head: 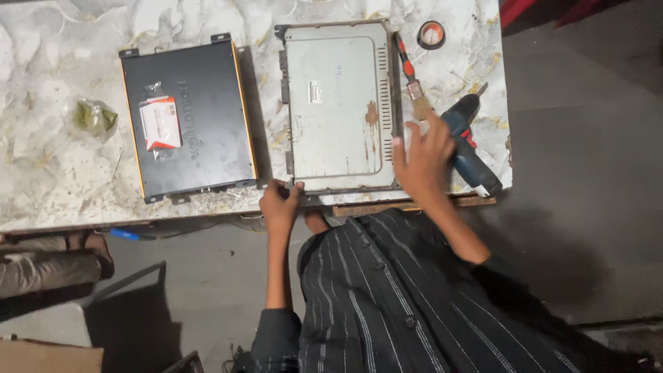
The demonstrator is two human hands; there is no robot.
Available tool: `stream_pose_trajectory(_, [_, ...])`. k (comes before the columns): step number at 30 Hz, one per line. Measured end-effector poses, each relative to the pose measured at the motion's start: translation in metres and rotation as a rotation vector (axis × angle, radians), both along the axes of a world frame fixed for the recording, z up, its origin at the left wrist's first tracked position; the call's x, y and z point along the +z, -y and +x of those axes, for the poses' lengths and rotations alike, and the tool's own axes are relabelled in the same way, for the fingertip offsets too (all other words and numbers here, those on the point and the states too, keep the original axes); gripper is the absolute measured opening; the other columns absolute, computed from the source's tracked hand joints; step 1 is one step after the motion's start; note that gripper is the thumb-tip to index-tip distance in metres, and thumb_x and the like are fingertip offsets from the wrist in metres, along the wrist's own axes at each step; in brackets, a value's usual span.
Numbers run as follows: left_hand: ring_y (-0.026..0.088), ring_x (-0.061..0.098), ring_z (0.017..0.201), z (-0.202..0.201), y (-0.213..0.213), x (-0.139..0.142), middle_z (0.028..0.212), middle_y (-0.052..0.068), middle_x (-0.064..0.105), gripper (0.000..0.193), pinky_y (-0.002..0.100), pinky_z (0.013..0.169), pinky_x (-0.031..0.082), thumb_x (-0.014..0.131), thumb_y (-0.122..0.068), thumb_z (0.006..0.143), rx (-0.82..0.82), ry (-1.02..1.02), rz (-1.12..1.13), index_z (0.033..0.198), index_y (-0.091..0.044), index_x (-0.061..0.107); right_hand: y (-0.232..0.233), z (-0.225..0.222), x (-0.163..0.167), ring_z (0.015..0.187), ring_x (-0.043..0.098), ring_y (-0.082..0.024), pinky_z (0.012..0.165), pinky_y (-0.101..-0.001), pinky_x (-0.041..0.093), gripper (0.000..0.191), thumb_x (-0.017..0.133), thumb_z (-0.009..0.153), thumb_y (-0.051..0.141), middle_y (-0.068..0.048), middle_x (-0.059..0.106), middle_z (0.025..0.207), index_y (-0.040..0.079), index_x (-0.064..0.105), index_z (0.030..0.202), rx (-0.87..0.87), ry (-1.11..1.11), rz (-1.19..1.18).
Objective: The person uses a screwdriver to remove screws from a circuit board inside a metal casing. They then use a brush to clean the board and casing. Finally, they use a power drill to reassemble the casing.
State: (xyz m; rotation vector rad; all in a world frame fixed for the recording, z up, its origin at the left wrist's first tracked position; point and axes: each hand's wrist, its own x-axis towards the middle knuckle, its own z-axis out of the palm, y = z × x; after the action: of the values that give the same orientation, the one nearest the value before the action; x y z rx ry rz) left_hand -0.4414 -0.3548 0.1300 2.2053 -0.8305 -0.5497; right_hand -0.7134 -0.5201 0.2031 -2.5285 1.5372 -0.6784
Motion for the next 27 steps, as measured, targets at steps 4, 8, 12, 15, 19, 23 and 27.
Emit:
stream_pose_trajectory(4, [0.032,0.066,0.064,0.001,0.0,-0.003,0.071,0.018,0.068,0.046,0.042,0.064,0.053,0.086,-0.037,0.079,0.013,-0.05,0.015,0.087,0.003,0.064,0.035,-0.065,-0.005,0.132,0.04,-0.047,0.102,-0.0637,0.034,0.074,0.081,0.083,0.037,-0.026,0.044,0.143,0.001,0.05,0.139,-0.322,-0.133,0.161])
stream_pose_trajectory(8, [0.03,0.067,0.064,-0.02,-0.001,0.002,0.072,0.017,0.069,0.044,0.041,0.062,0.053,0.088,-0.036,0.078,0.013,-0.025,0.026,0.085,0.002,0.067,0.061,-0.109,-0.01,0.124,0.052,-0.046,0.103,-0.054,0.044,0.111,0.09,0.074,0.044,-0.029,0.05,0.135,-0.005,0.027,0.152,-0.011,-0.055,0.5])
stream_pose_trajectory(12, [0.029,0.067,0.062,-0.07,0.001,0.013,0.068,0.018,0.068,0.044,0.04,0.059,0.053,0.089,-0.033,0.072,0.093,-0.132,0.051,0.08,0.003,0.065,0.062,-0.126,-0.027,0.122,0.054,-0.048,0.097,-0.0509,0.047,0.119,0.093,0.068,0.029,-0.031,0.053,0.136,-0.001,0.022,0.157,0.015,-0.197,0.429])
stream_pose_trajectory(15, [0.031,0.067,0.062,-0.101,0.005,0.021,0.066,0.019,0.068,0.044,0.041,0.059,0.052,0.088,-0.032,0.074,0.164,-0.198,0.03,0.079,0.004,0.064,0.065,-0.141,-0.049,0.12,0.059,-0.044,0.1,-0.048,0.049,0.106,0.089,0.075,0.021,-0.028,0.058,0.135,0.002,0.028,0.159,-0.028,-0.028,0.399])
stream_pose_trajectory(19, [0.032,0.069,0.064,-0.116,0.016,0.022,0.07,0.018,0.068,0.044,0.042,0.061,0.053,0.089,-0.034,0.074,0.21,-0.144,0.003,0.08,0.002,0.065,0.079,-0.169,-0.085,0.122,0.063,-0.039,0.105,-0.0457,0.05,0.101,0.088,0.072,0.018,-0.025,0.061,0.134,0.003,0.034,0.156,0.006,0.133,0.383])
stream_pose_trajectory(23, [0.033,0.07,0.07,-0.104,0.028,0.011,0.074,0.019,0.07,0.042,0.042,0.065,0.054,0.09,-0.034,0.071,0.26,-0.108,0.067,0.082,0.0,0.068,0.088,-0.189,-0.094,0.117,0.058,-0.03,0.11,-0.0384,0.05,0.083,0.089,0.077,0.018,-0.021,0.057,0.125,-0.006,0.043,0.141,0.12,0.201,0.361])
stream_pose_trajectory(27, [0.031,0.071,0.069,-0.08,0.039,-0.007,0.074,0.018,0.07,0.041,0.041,0.067,0.055,0.087,-0.034,0.073,0.274,-0.118,-0.039,0.085,0.0,0.068,0.089,-0.188,-0.061,0.121,0.057,-0.024,0.11,-0.0356,0.046,0.08,0.085,0.087,0.01,-0.015,0.055,0.13,-0.004,0.034,0.147,0.203,0.566,0.416])
